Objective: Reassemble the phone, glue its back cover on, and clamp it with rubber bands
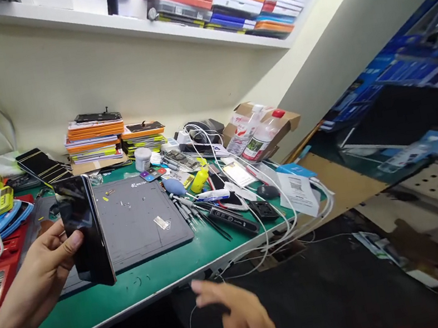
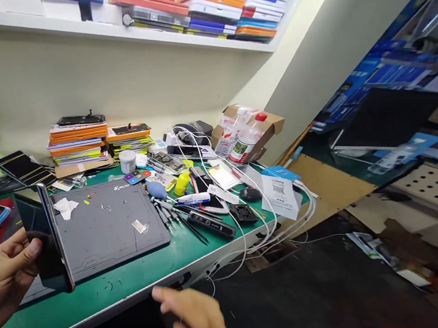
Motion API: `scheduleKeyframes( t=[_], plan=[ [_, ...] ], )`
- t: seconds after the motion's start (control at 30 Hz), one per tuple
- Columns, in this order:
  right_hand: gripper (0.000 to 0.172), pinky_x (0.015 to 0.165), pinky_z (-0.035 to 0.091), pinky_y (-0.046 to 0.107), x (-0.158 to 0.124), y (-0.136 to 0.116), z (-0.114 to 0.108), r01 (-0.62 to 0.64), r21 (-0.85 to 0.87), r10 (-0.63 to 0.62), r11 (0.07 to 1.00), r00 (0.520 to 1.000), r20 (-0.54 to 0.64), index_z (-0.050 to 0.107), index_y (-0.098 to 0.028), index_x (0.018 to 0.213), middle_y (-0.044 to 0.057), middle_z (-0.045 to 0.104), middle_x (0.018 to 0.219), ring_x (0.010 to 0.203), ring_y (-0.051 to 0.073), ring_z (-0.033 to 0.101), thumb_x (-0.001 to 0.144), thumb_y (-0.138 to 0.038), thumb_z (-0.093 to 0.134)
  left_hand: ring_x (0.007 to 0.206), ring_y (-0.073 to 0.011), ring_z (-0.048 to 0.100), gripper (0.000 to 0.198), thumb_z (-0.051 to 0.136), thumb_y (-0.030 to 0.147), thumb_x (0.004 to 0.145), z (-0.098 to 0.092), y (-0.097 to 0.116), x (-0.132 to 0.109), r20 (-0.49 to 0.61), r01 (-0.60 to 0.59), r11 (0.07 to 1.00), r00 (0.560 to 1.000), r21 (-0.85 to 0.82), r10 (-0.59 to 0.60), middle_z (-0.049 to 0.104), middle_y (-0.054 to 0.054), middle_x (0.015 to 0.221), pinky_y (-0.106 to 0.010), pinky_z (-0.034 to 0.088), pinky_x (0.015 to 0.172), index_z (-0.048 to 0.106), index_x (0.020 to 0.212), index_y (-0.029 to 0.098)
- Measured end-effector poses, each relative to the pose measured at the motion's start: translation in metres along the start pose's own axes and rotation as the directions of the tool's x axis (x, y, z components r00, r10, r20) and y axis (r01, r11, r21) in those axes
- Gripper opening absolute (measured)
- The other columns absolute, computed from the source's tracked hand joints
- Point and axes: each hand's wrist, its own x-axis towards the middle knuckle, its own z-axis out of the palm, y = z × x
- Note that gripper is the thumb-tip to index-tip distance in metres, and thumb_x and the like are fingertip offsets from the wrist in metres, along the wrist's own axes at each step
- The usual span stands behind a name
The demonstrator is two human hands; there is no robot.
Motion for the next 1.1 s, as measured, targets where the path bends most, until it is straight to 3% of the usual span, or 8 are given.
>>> scheduleKeyframes(
  t=[0.07, 0.13, 0.27, 0.37, 0.5, 0.67, 0.97, 1.1],
  plan=[
    [0.036, 0.066, 0.067, 0.037, 0.029, 0.005, 0.002, -0.096, 0.113, 0.099, 0.989, 0.995, -0.015, 0.074, -0.028, 0.130, 0.007, 0.083, 0.113, 0.079, 0.020, 0.078, 0.113, -0.039, 0.044, 0.085, -0.0190, 0.075, 0.048, 0.102, 0.045, 0.069, -0.001, -0.006, 0.003, 0.023, -0.007, 0.999, 1.000, 0.041, 0.006, 0.084, -0.007, 0.101, -0.023, 0.061, 0.074, 0.082, 0.104, 0.019],
    [0.031, 0.070, 0.066, 0.035, 0.059, 0.005, 0.008, -0.147, 0.208, 0.158, 0.967, 0.987, -0.037, 0.075, -0.028, 0.127, 0.006, 0.079, 0.111, 0.081, 0.018, 0.073, 0.112, -0.040, 0.051, 0.087, -0.0225, 0.076, 0.044, 0.101, 0.044, 0.070, 0.003, -0.012, 0.000, 0.057, -0.065, 0.993, 0.997, 0.102, 0.059, 0.084, -0.006, 0.096, -0.027, 0.063, 0.077, 0.082, 0.101, 0.019],
    [0.038, 0.093, 0.066, 0.044, 0.104, -0.009, 0.031, 0.006, 0.347, -0.011, 0.938, 1.000, 0.014, 0.071, -0.028, 0.138, 0.009, 0.076, 0.121, 0.110, 0.024, 0.072, 0.107, -0.048, 0.065, 0.084, -0.0265, 0.079, 0.039, 0.099, 0.048, 0.072, 0.025, -0.013, -0.016, 0.120, -0.165, 0.958, 0.983, 0.232, 0.140, 0.082, -0.007, 0.084, -0.033, 0.065, 0.076, 0.080, 0.086, 0.018],
    [0.053, 0.098, 0.065, 0.048, 0.123, -0.022, 0.046, 0.127, 0.411, -0.148, 0.903, 0.989, 0.020, 0.066, -0.026, 0.145, 0.011, 0.077, 0.125, 0.119, 0.027, 0.070, 0.099, -0.051, 0.077, 0.087, -0.0270, 0.082, 0.034, 0.092, 0.048, 0.084, 0.037, -0.009, -0.025, 0.185, -0.292, 0.918, 0.951, 0.266, 0.249, 0.084, -0.010, 0.089, -0.033, 0.066, 0.076, 0.078, 0.084, 0.017],
    [0.043, 0.092, 0.065, 0.043, 0.131, -0.030, 0.055, 0.181, 0.462, -0.210, 0.868, 0.978, 0.011, 0.071, -0.024, 0.132, 0.006, 0.079, 0.111, 0.105, 0.023, 0.073, 0.094, -0.038, 0.086, 0.096, -0.0273, 0.085, 0.021, 0.083, 0.038, 0.096, 0.044, -0.006, -0.031, 0.254, -0.416, 0.893, 0.895, 0.175, 0.367, 0.087, -0.010, 0.099, -0.034, 0.069, 0.083, 0.077, 0.091, 0.019],
    [0.020, 0.083, 0.062, 0.041, 0.130, -0.034, 0.058, 0.221, 0.474, -0.226, 0.852, 0.973, -0.048, 0.074, -0.023, 0.112, 0.003, 0.076, 0.098, 0.093, 0.021, 0.072, 0.095, -0.022, 0.083, 0.098, -0.0247, 0.086, 0.011, 0.082, 0.028, 0.097, 0.047, -0.009, -0.030, 0.267, -0.500, 0.860, 0.847, 0.104, 0.460, 0.088, -0.008, 0.100, -0.031, 0.070, 0.085, 0.077, 0.093, 0.019],
    [0.009, 0.076, 0.060, 0.042, 0.133, -0.043, 0.055, 0.249, 0.455, -0.268, 0.855, 0.963, -0.025, 0.072, -0.024, 0.108, 0.002, 0.075, 0.091, 0.084, 0.021, 0.072, 0.100, -0.022, 0.076, 0.100, -0.0261, 0.086, 0.025, 0.093, 0.036, 0.087, 0.048, -0.011, -0.025, 0.265, -0.606, 0.795, 0.770, 0.020, 0.580, 0.088, -0.010, 0.104, -0.036, 0.071, 0.087, 0.076, 0.096, 0.019],
    [0.010, 0.074, 0.059, 0.042, 0.133, -0.047, 0.056, 0.273, 0.446, -0.279, 0.852, 0.959, -0.053, 0.073, -0.023, 0.108, 0.003, 0.077, 0.092, 0.084, 0.021, 0.072, 0.100, -0.017, 0.074, 0.101, -0.0275, 0.086, 0.024, 0.093, 0.035, 0.087, 0.047, -0.011, -0.025, 0.257, -0.618, 0.785, 0.765, 0.038, 0.590, 0.087, -0.010, 0.105, -0.037, 0.071, 0.087, 0.076, 0.096, 0.019]
  ],
)
